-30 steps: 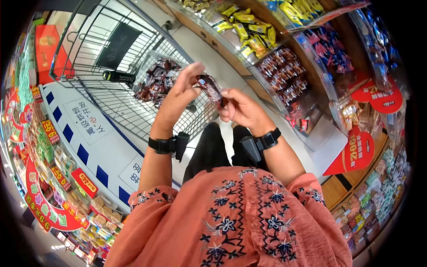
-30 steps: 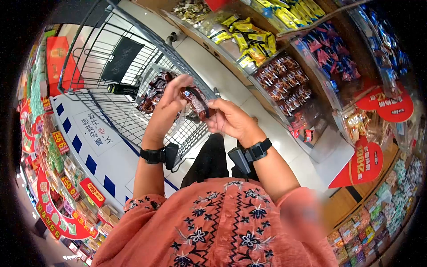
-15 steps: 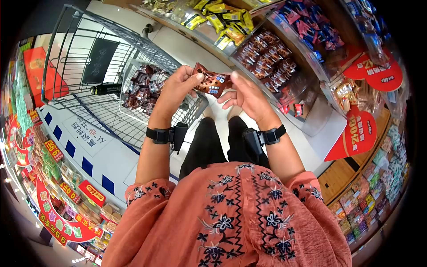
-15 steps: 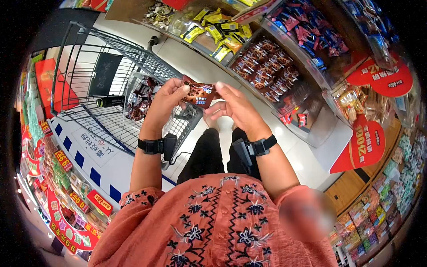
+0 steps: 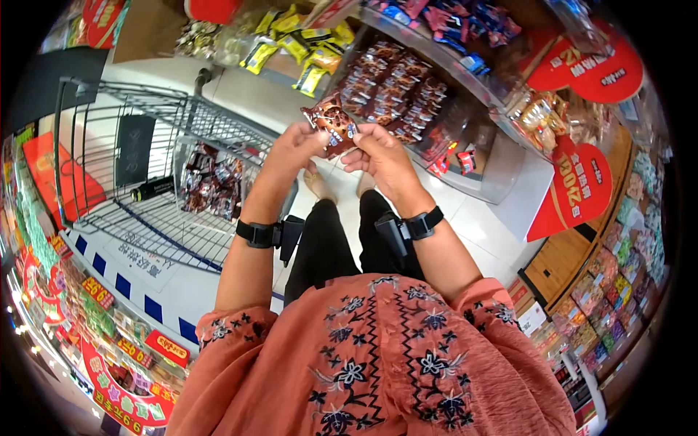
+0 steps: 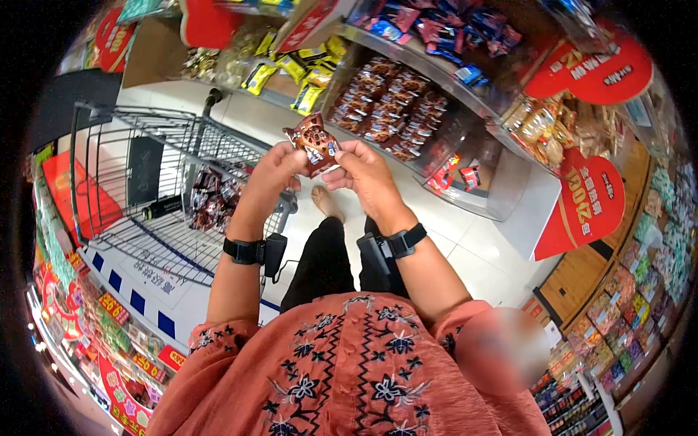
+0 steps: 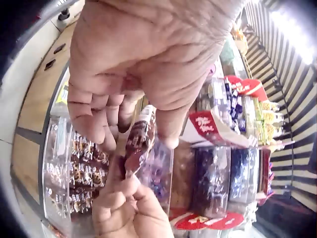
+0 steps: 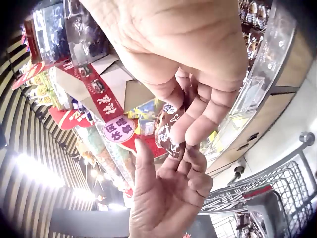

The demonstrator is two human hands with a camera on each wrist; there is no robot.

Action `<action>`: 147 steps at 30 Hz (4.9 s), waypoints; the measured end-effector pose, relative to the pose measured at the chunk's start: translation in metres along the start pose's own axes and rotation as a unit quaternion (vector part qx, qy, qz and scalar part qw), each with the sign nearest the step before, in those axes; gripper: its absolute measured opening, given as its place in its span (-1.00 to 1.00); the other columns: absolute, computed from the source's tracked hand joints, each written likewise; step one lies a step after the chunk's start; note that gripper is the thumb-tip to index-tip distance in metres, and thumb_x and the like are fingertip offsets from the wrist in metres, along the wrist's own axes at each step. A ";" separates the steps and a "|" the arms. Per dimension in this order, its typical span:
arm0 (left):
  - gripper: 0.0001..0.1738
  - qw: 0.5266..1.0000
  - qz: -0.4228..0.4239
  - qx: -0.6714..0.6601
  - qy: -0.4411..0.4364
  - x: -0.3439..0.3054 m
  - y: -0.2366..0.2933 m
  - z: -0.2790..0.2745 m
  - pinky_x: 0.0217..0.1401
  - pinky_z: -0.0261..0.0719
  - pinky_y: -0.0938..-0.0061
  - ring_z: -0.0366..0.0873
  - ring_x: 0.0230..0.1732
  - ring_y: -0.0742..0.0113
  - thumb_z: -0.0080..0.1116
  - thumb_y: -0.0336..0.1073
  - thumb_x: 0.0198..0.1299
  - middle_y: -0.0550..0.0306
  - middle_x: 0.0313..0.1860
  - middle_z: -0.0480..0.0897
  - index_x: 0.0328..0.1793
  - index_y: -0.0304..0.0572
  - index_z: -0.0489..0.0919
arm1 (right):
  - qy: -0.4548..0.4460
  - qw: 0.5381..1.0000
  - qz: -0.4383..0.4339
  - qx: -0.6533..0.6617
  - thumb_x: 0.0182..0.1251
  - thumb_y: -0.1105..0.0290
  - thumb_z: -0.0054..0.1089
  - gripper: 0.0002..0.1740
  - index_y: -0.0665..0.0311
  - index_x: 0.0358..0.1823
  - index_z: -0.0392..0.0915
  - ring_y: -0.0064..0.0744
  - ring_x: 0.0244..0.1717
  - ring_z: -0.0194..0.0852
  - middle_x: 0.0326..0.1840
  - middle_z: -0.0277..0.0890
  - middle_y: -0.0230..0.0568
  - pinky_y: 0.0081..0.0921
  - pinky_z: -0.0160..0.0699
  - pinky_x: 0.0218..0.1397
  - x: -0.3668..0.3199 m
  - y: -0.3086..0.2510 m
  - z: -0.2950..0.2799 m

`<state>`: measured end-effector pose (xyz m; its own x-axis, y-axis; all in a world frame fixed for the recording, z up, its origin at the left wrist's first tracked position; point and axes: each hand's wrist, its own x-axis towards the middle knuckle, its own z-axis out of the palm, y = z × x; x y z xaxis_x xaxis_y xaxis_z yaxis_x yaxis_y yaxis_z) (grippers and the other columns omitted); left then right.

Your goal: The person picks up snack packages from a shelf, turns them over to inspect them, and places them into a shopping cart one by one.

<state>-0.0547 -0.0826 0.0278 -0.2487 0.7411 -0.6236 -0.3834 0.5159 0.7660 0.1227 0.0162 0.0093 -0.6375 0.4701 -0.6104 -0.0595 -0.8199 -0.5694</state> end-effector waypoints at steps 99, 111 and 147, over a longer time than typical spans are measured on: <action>-0.47 0.837 0.298 0.388 0.247 -0.144 -0.050 -0.166 0.17 0.57 0.21 0.47 0.24 -0.16 0.27 -0.60 0.02 -0.21 0.27 0.45 0.16 -0.31 0.38 | -0.167 0.966 0.139 -0.137 0.48 0.38 0.07 -0.54 0.35 0.34 0.29 -0.39 0.08 0.59 0.13 0.52 -0.12 -0.37 0.65 0.17 0.038 0.123 0.202; -0.58 0.981 0.043 -0.039 0.187 -0.122 -0.034 -0.143 -0.15 0.50 0.59 0.55 -0.12 0.53 0.10 -0.11 0.45 0.15 -0.05 0.65 0.21 -0.31 0.54 | -0.158 0.977 0.045 -0.134 0.50 0.51 -0.10 -0.55 0.36 0.38 0.26 -0.42 0.09 0.59 0.21 0.47 -0.09 -0.49 0.60 0.19 0.021 0.092 0.165; -0.63 0.976 0.122 0.021 0.177 0.002 -0.021 0.000 -0.02 0.54 0.54 0.56 -0.03 0.42 0.11 -0.25 0.42 0.10 -0.01 0.62 0.21 -0.34 0.46 | 0.148 0.962 -0.116 -0.200 0.45 0.37 0.18 -0.82 0.34 -0.07 0.59 -0.57 -0.44 0.58 -0.35 0.58 -0.35 -0.60 0.57 -0.47 0.065 -0.044 -0.064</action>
<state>-0.0467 -0.0918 0.0110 -0.6224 0.6532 -0.4313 -0.2395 0.3658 0.8994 0.1328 0.1033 -0.0404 -0.3929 0.7462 -0.5374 0.1638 -0.5183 -0.8394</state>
